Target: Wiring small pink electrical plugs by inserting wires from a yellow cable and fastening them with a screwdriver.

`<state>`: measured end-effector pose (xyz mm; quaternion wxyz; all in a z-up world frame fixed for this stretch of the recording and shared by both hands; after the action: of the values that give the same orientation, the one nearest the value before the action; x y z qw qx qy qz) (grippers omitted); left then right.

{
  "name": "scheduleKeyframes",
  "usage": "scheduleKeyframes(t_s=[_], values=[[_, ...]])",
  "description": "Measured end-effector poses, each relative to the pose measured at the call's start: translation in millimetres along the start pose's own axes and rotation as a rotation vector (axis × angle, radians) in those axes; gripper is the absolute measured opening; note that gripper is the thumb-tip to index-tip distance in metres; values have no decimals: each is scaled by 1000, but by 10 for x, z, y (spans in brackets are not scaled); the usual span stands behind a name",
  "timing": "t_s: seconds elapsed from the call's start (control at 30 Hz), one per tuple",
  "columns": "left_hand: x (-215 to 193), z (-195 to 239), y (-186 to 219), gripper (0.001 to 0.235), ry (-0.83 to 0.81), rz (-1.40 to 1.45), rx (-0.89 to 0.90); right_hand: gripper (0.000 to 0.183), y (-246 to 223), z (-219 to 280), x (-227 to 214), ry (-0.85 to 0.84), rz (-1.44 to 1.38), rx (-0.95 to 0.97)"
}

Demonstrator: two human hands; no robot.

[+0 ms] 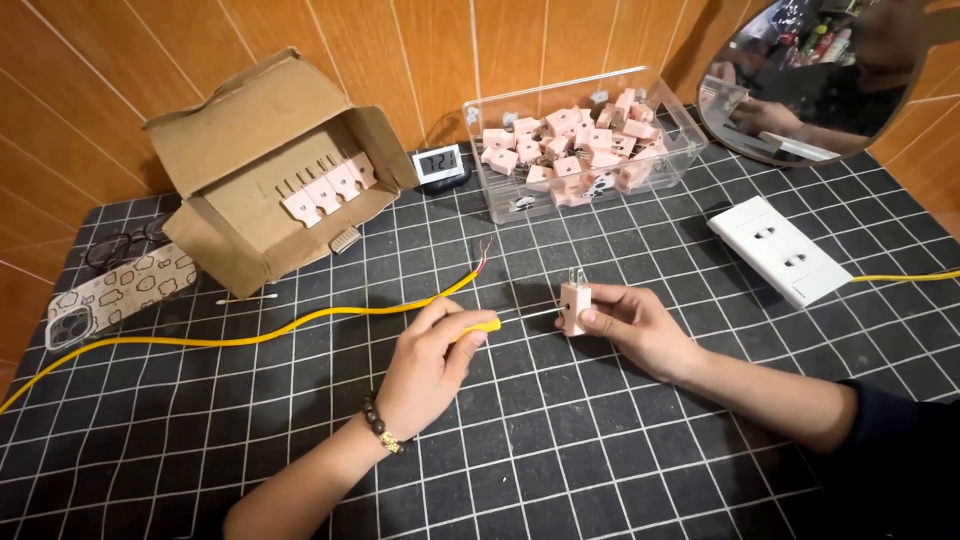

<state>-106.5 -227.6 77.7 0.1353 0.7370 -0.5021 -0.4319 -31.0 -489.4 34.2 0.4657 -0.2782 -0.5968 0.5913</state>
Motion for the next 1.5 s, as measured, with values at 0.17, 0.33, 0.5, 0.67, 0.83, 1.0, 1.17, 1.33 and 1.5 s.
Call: scheduleKeyframes(t_s=[0.17, 0.33, 0.5, 0.67, 0.83, 1.0, 1.17, 1.33, 1.5], values=[[52, 62, -146, 29, -43, 124, -330, 44, 16, -20, -9, 10, -14, 38], [-87, -96, 167, 36, -86, 0, -4, 43, 4, -28, -14, 27, -76, 68], [-32, -17, -26, 22, 16, -67, 40, 44, 23, -28, -32, 9, -1, 59], [94, 89, -232, 32, -6, 88, -332, 44, 4, -33, -4, 3, -4, 60], [-59, -74, 96, 34, -52, -12, 18, 45, -23, -25, 1, 39, -74, 83], [56, 78, -146, 23, 28, -25, -67, 45, 3, -22, -10, 13, -32, 68], [-49, -55, 85, 30, 7, -42, -16, 44, -24, -9, 20, 28, -51, 83], [11, -9, -16, 21, 22, -61, -7, 42, -77, -24, 43, 27, -32, 74], [-53, -62, 47, 22, -43, 7, -157, 42, -70, -24, 43, 35, -52, 93]])
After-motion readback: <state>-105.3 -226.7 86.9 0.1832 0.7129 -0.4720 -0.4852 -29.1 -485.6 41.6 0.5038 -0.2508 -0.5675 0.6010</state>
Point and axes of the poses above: each hand's wrist, its own z-axis away from the middle knuckle, its own x-axis out of the palm, y = z × x, the point moved 3 cm from there along -z, towards the middle knuckle, and after that the axes turned 9 degrees about x, right-handed, at the moved point
